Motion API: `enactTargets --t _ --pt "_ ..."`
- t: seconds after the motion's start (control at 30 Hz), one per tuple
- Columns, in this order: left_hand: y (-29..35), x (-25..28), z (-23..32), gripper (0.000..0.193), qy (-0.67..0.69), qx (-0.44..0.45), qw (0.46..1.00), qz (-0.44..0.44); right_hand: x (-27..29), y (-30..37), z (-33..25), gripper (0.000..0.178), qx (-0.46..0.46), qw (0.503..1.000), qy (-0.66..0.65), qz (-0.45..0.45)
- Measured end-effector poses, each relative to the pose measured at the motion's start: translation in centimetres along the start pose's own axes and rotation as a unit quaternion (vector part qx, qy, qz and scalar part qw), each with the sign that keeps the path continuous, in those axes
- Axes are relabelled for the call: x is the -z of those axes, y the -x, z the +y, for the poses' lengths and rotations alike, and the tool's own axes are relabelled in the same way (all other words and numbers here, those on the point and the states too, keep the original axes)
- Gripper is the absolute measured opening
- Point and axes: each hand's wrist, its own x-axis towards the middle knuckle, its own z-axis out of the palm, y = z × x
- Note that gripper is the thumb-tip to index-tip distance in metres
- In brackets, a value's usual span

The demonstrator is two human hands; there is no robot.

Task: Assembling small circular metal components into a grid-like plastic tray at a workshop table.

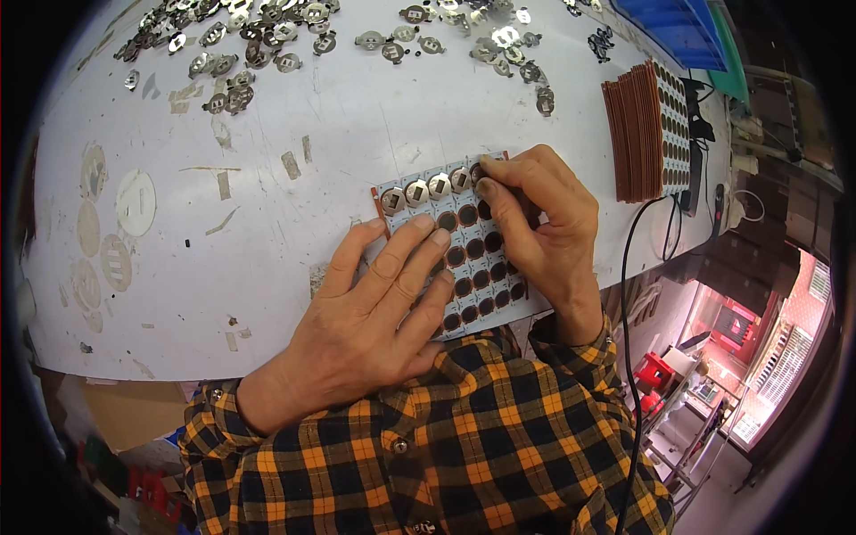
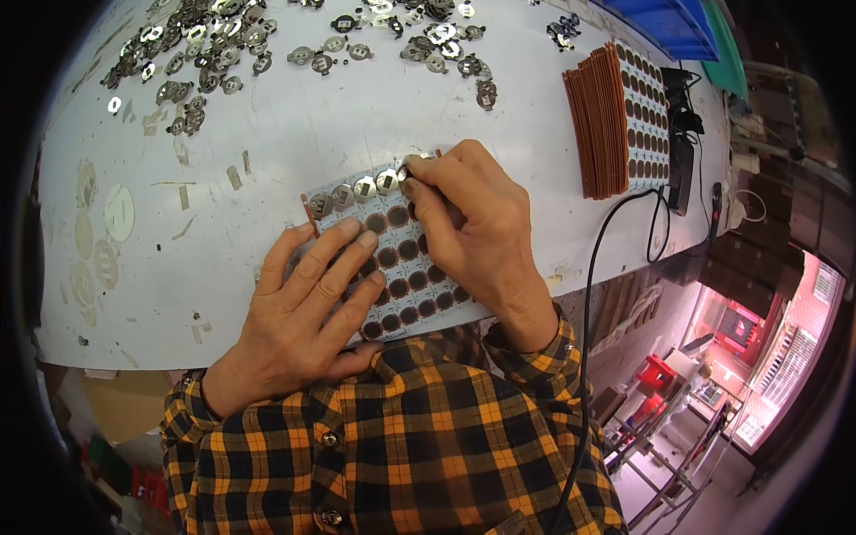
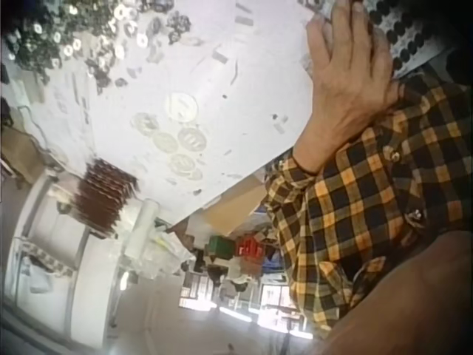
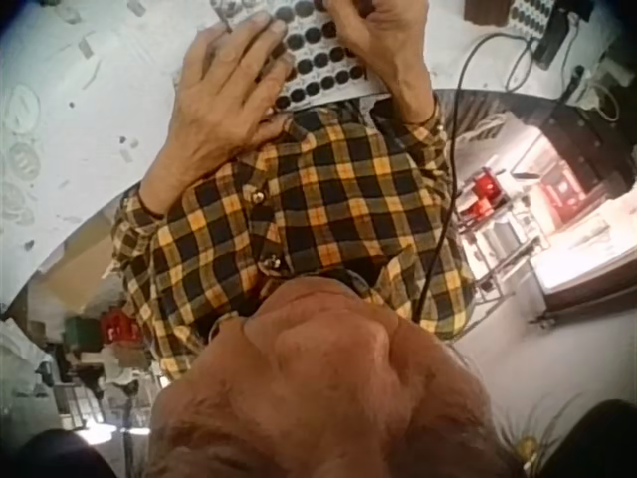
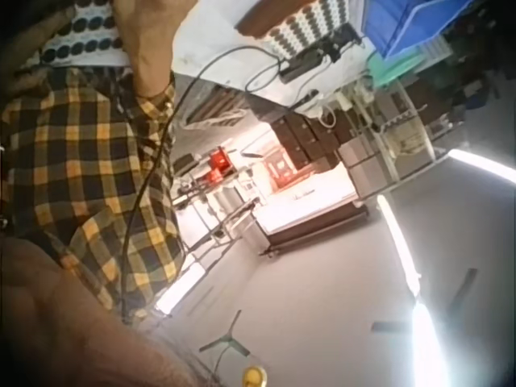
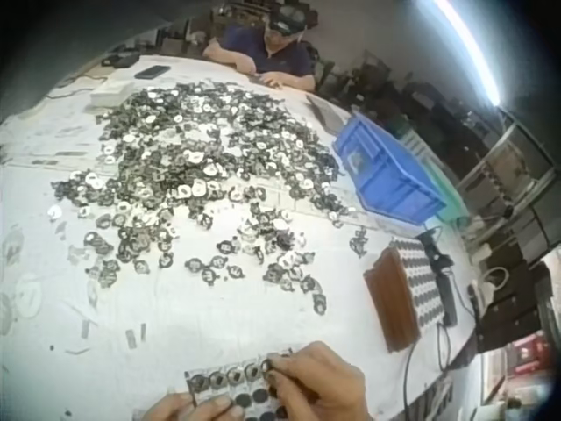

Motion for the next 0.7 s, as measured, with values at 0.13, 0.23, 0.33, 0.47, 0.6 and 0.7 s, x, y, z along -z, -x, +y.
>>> enactTargets --t 0.13,0.23,0.33,0.47,0.6,0.7 --pt "-0.1 -0.2 -0.1 0.055 0.012 0.002 1.000 0.004 1.1 -0.8 2.0 0.019 -0.061 0.996 -0.043 0.054" --pt "-0.1 -0.6 -0.1 0.058 0.016 -0.006 1.000 0.007 2.1 -2.6 4.3 0.020 -0.044 0.990 0.064 0.115" --pt "0.0 -0.4 0.0 0.058 0.019 0.002 1.000 0.006 2.3 -3.5 5.7 0.019 0.018 0.985 0.126 0.118" --pt "0.0 -0.4 -0.1 0.056 0.021 0.005 1.000 0.002 2.3 -2.3 5.4 0.016 -0.082 0.982 -0.041 0.164" --pt "0.1 -0.1 -0.2 0.055 0.002 0.003 1.000 -0.006 3.4 -1.3 2.4 0.019 -0.206 0.943 -0.235 0.111" --pt "0.0 -0.4 -0.4 0.054 0.008 -0.002 1.000 -0.005 3.1 -0.2 1.2 0.018 -0.179 0.949 -0.260 0.004"
